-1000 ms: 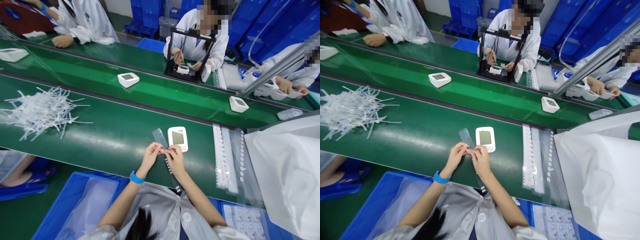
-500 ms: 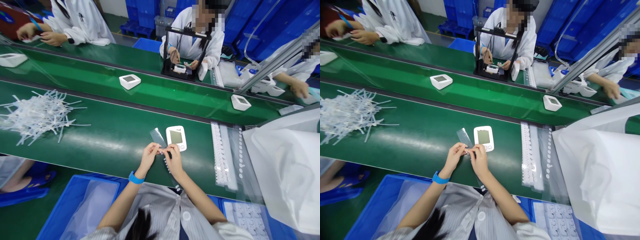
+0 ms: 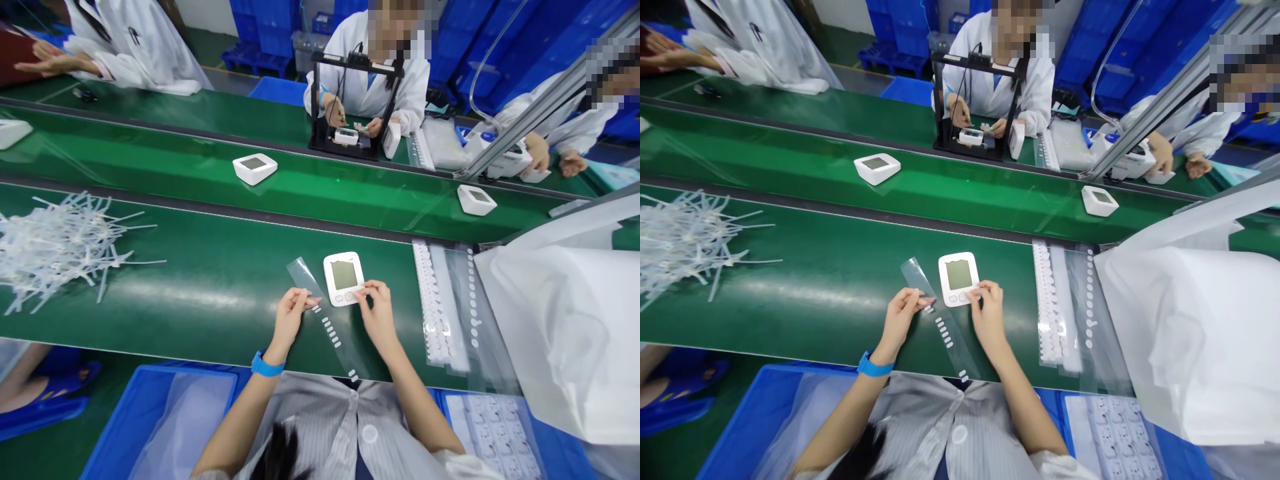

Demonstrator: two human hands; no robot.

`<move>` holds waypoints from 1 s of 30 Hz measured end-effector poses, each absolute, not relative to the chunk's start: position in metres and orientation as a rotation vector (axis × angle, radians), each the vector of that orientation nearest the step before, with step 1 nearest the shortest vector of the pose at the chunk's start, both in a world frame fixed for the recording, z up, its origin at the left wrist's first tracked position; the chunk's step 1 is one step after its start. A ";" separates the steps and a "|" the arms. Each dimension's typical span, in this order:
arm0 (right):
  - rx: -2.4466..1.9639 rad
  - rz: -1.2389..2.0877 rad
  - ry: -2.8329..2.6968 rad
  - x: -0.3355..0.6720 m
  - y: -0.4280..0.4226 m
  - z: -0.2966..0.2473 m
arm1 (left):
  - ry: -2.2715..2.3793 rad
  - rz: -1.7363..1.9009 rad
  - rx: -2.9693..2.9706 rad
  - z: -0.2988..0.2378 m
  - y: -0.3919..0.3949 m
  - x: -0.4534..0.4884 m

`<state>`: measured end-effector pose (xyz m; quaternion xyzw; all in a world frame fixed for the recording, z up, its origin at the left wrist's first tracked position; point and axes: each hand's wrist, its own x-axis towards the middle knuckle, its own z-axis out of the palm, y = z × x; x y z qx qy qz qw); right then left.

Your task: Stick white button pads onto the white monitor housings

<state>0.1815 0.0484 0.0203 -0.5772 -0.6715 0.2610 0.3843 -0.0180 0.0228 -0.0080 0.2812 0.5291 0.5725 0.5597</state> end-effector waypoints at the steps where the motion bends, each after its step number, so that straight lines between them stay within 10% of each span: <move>1: -1.509 0.700 -1.673 0.190 0.054 0.018 | 1.251 1.347 0.670 -0.008 0.023 -0.018; 30: -1.516 0.758 -1.631 0.187 0.053 0.009 | 1.274 1.343 0.663 -0.006 0.023 -0.018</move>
